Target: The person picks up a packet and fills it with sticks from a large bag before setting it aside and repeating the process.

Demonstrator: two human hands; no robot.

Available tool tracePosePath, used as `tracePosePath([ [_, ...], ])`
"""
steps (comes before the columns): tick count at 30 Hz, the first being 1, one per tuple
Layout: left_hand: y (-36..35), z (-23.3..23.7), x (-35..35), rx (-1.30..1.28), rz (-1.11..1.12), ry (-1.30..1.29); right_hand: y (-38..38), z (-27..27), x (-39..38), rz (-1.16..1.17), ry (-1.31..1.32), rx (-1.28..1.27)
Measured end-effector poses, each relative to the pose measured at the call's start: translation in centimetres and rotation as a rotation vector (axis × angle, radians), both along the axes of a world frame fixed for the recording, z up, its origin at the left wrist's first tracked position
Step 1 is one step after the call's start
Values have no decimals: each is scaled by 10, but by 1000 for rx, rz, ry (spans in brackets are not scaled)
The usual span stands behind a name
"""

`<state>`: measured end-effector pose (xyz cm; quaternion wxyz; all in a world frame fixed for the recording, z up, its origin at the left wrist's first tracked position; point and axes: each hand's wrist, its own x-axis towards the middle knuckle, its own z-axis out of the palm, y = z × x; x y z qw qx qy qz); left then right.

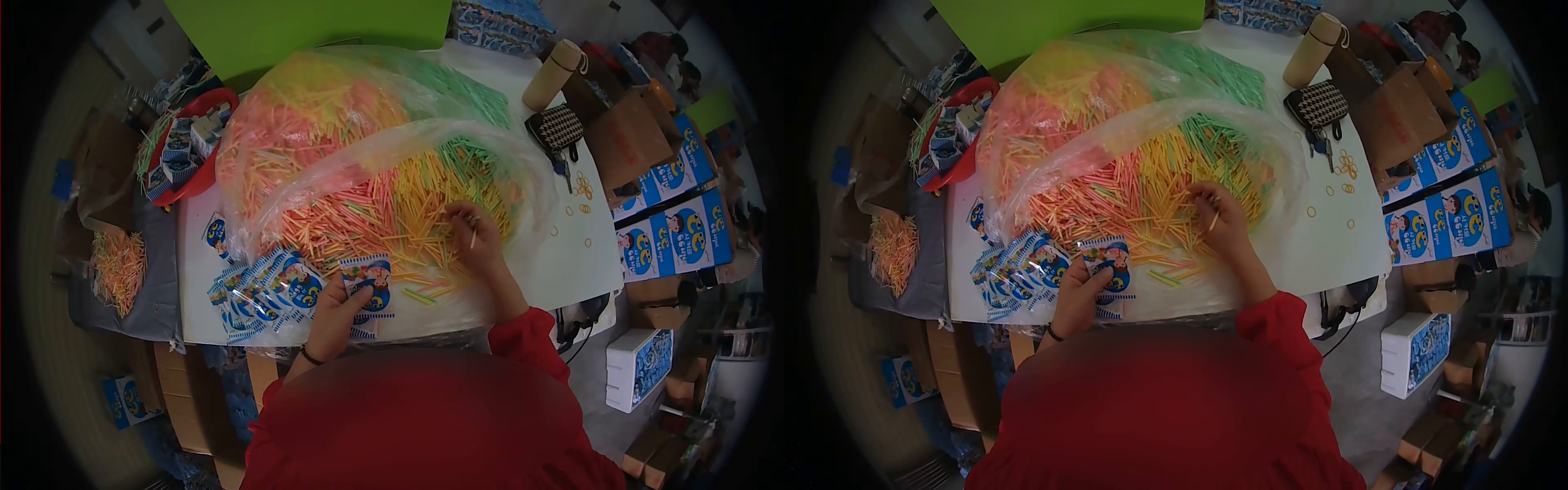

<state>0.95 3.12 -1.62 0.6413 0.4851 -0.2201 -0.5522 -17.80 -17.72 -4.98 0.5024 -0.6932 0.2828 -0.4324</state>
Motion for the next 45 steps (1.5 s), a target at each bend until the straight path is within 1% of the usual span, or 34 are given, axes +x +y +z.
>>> tracePosePath([
  [1,-2,3,2,-4,-2,-4,-3,1,-1,-33,-184,497],
  [2,-3,6,5,2,-42,15,-9,3,-3,-32,-188,493],
  [4,-9,20,8,5,-76,29,-23,11,-5,24,-562,799],
  [6,-25,33,6,-74,-172,-98,-19,23,-1,87,-558,812],
  [7,-36,34,5,-76,-164,-102,-13,33,2,143,-550,831],
  [9,-60,30,-1,-193,-336,-91,1,49,13,217,-525,825],
  [10,-68,31,-6,-193,-328,-98,9,54,19,282,-501,816],
  [12,-83,34,-15,-186,-489,-26,24,58,30,319,-460,784],
  [13,-87,33,-18,-186,-488,-32,27,59,33,340,-417,754],
  [16,-92,20,-16,-112,-587,-147,31,54,33,362,-338,696],
  [17,-94,13,-10,-48,-626,-259,32,54,33,361,-342,698],
  [18,-94,11,-7,16,-662,-370,31,55,33,385,-190,578],
  [19,-92,9,-8,19,-663,-371,30,57,33,406,-40,457],
  [20,-89,8,-11,0,-617,-215,28,59,32,404,-44,458],
  [21,-86,9,-13,-19,-570,-61,23,61,29,434,-168,711],
  [22,-85,11,-12,-19,-576,-67,20,62,28,460,-297,961],
  [24,-83,16,-8,-21,-494,216,21,58,30,391,-392,1019],
  [25,-82,14,-6,-23,-495,210,23,57,31,323,-477,1079],
  [28,-81,5,0,-60,-402,260,36,69,23,268,-421,1105],
  [29,-81,3,2,-64,-442,289,36,62,19,268,-421,1106],
  [31,-81,3,2,-63,-485,320,35,44,12,515,-62,996],
  [32,-82,4,1,-87,-542,347,34,37,10,512,-64,997],
  [34,-85,4,0,-113,-604,373,35,41,12,669,-123,923],
  [35,-86,0,2,-123,-659,318,37,44,13,667,-123,921],
  [36,-86,-2,3,-133,-710,263,43,60,18,614,-173,946],
  [37,-86,12,1,-138,-709,264,45,69,21,561,-221,970],
  [38,-84,28,-1,-62,-667,169,43,68,23,561,-216,967],
  [39,-84,38,-2,17,-626,78,40,63,24,393,-274,796],
  [40,-83,38,2,16,-626,84,37,58,24,226,-327,622],
  [41,-81,37,8,26,-555,-80,34,55,21,223,-321,625],
  [42,-78,36,13,37,-481,-244,28,53,15,95,-212,402],
  [43,-76,34,15,39,-482,-241,25,49,9,-30,-105,177],
  [44,-76,30,17,31,-397,-84,23,38,4,-28,-104,177],
  [45,-75,25,19,22,-310,74,22,21,-1,-43,54,140],
])
